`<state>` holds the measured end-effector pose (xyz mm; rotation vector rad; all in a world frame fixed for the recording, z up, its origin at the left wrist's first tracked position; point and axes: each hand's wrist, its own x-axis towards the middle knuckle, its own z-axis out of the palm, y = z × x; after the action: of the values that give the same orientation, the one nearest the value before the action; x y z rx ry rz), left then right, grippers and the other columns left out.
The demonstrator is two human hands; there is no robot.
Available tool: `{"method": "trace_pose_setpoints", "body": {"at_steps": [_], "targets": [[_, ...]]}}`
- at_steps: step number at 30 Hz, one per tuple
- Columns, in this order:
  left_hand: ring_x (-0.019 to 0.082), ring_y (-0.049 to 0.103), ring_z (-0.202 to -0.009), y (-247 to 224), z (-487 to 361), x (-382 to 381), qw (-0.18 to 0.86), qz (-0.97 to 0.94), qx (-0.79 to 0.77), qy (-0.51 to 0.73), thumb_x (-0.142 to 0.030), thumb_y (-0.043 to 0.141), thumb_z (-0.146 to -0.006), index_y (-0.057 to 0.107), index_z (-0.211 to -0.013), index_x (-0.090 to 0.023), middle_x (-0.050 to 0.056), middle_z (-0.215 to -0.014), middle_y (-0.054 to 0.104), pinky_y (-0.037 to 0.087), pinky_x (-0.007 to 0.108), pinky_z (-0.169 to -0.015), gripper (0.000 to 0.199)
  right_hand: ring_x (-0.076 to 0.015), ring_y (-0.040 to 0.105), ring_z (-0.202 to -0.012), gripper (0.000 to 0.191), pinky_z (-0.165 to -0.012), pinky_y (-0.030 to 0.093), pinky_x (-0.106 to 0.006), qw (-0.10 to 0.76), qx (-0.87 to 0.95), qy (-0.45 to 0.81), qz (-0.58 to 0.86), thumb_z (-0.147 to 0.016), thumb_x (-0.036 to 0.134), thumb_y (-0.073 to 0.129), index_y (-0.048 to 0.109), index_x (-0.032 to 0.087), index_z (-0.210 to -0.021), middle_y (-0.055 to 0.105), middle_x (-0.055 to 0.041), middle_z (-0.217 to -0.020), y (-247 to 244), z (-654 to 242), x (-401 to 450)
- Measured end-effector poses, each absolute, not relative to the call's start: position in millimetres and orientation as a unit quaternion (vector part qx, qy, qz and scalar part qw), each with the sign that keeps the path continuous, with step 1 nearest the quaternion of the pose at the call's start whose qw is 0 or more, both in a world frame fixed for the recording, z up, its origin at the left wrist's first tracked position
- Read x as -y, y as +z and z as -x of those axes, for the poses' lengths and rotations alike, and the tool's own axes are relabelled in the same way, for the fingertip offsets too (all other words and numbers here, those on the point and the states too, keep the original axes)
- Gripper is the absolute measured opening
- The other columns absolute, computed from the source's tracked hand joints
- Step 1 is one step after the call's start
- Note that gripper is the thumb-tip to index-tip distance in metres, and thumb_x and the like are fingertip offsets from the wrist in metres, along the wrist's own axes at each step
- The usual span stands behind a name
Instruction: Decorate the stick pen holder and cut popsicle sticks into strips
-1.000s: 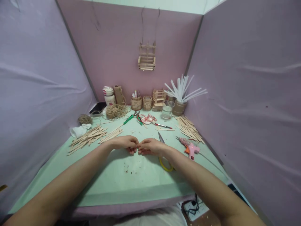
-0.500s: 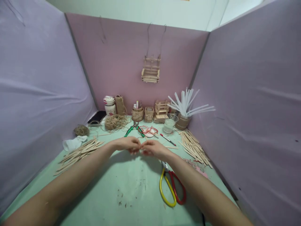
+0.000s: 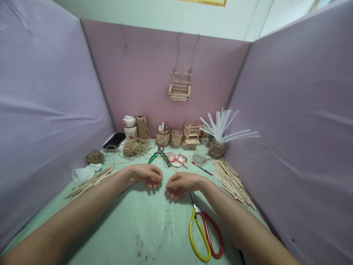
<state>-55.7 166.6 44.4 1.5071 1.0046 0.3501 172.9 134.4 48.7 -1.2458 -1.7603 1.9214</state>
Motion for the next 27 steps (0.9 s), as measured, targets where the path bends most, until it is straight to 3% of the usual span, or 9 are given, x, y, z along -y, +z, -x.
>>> {"method": "trace_pose_setpoints", "body": {"at_steps": [3, 7, 12, 17, 23, 25, 27], "targets": [[0.016, 0.064, -0.066, 44, 53, -163, 0.59, -0.662, -0.434, 0.161, -0.028, 0.083, -0.05, 0.064, -0.075, -0.016, 0.004, -0.072, 0.068, 0.051, 0.028, -0.062, 0.033, -0.0166, 0.064, -0.054, 0.03, -0.051, 0.051, -0.027, 0.133, 0.626, 0.617, 0.458, -0.063, 0.038, 0.077, 0.061, 0.014, -0.071, 0.067, -0.0043, -0.061, 45, -183, -136], [0.013, 0.064, -0.079, 47, 44, -166, 0.557, -0.657, -0.445, 0.245, -0.036, 0.066, -0.072, 0.063, -0.094, -0.019, 0.006, -0.092, 0.069, 0.049, 0.024, -0.069, 0.028, -0.0101, 0.059, -0.055, 0.029, -0.051, 0.045, -0.02, 0.229, 0.658, 0.524, 0.49, -0.079, 0.046, 0.057, 0.058, 0.017, -0.077, 0.065, 0.0006, -0.065, 41, -184, -145], [0.021, 0.064, -0.079, 45, 40, -156, 0.455, -0.716, -0.463, 0.255, -0.024, 0.077, -0.057, 0.069, -0.077, -0.016, 0.007, -0.082, 0.07, 0.05, 0.03, -0.072, 0.024, -0.0163, 0.061, -0.063, 0.023, -0.059, 0.047, -0.027, 0.269, 0.712, 0.422, 0.492, -0.065, 0.036, 0.071, 0.06, 0.017, -0.068, 0.065, -0.002, -0.066, 44, -184, -142], [0.021, 0.059, -0.097, 55, 43, -157, 0.342, -0.692, -0.515, 0.373, -0.023, 0.059, -0.075, 0.069, -0.092, -0.018, 0.008, -0.102, 0.068, 0.043, 0.031, -0.088, 0.021, -0.0207, 0.059, -0.077, 0.019, -0.071, 0.044, -0.033, 0.381, 0.712, 0.283, 0.517, -0.079, 0.038, 0.056, 0.058, 0.019, -0.084, 0.066, -0.0072, -0.085, 71, -179, -141], [0.018, 0.061, -0.077, 66, 45, -133, 0.365, -0.663, -0.512, 0.405, -0.029, 0.059, -0.074, 0.073, -0.084, -0.016, 0.006, -0.081, 0.071, 0.046, 0.028, -0.074, 0.022, -0.016, 0.057, -0.061, 0.023, -0.061, 0.043, -0.027, 0.374, 0.733, 0.286, 0.491, -0.086, 0.036, 0.048, 0.057, 0.02, -0.072, 0.062, -0.001, -0.065, 90, -162, -102], [0.017, 0.061, -0.073, 62, 38, -115, 0.395, -0.661, -0.499, 0.397, -0.03, 0.061, -0.071, 0.073, -0.08, -0.015, 0.005, -0.077, 0.071, 0.046, 0.026, -0.069, 0.021, -0.016, 0.059, -0.065, 0.021, -0.062, 0.045, -0.027, 0.373, 0.735, 0.292, 0.484, -0.088, 0.034, 0.046, 0.058, 0.02, -0.077, 0.065, -0.0027, -0.073, 85, -153, -84], [0.017, 0.061, -0.072, 55, 28, -95, 0.424, -0.665, -0.481, 0.383, -0.028, 0.061, -0.069, 0.073, -0.076, -0.015, 0.004, -0.074, 0.07, 0.046, 0.025, -0.067, 0.019, -0.0183, 0.061, -0.081, 0.017, -0.068, 0.048, -0.028, 0.377, 0.738, 0.29, 0.478, -0.087, 0.032, 0.049, 0.06, 0.02, -0.092, 0.066, -0.0066, -0.094, 77, -145, -67]]}}
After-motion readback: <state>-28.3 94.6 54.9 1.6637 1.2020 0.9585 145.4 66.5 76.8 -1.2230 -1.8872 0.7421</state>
